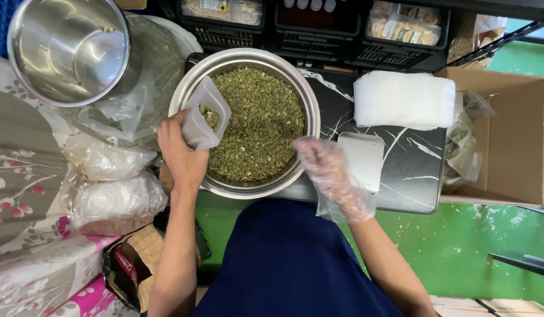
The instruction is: The person scoops green seeds from a large metal bowl into small plastic bags using a spoon, weighs each bag on a digital scale, and places the filled bags into a cardboard box. The process is repeated multiple times throughout the clip.
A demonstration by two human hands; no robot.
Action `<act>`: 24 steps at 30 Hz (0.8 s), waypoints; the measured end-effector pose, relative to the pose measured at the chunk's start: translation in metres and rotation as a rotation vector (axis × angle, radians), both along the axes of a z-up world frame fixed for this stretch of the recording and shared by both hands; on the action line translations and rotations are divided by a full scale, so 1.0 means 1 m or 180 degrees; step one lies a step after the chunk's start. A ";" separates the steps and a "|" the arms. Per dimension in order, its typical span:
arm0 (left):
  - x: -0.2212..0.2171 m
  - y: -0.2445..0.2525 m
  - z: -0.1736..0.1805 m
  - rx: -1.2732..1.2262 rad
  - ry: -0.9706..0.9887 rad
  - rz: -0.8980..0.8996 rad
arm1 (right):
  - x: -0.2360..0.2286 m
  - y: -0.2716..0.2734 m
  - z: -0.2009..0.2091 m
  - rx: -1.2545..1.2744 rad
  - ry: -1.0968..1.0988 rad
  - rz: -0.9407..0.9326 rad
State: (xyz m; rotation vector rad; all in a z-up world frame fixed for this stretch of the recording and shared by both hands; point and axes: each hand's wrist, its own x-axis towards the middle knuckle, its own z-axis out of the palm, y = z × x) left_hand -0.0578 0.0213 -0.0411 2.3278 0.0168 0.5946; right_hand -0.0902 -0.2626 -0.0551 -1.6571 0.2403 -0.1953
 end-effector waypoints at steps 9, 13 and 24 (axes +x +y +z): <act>-0.010 -0.047 0.044 -0.1353 0.0568 -0.0496 | 0.012 0.005 -0.011 -0.0654 0.0362 0.1095; -0.021 -0.085 0.074 -0.1866 0.1005 -0.1141 | 0.005 -0.025 0.018 -0.0533 -0.0205 0.0747; -0.062 -0.220 0.012 -0.2660 0.1084 -0.2635 | -0.043 -0.141 0.065 -0.0408 -0.1195 0.0622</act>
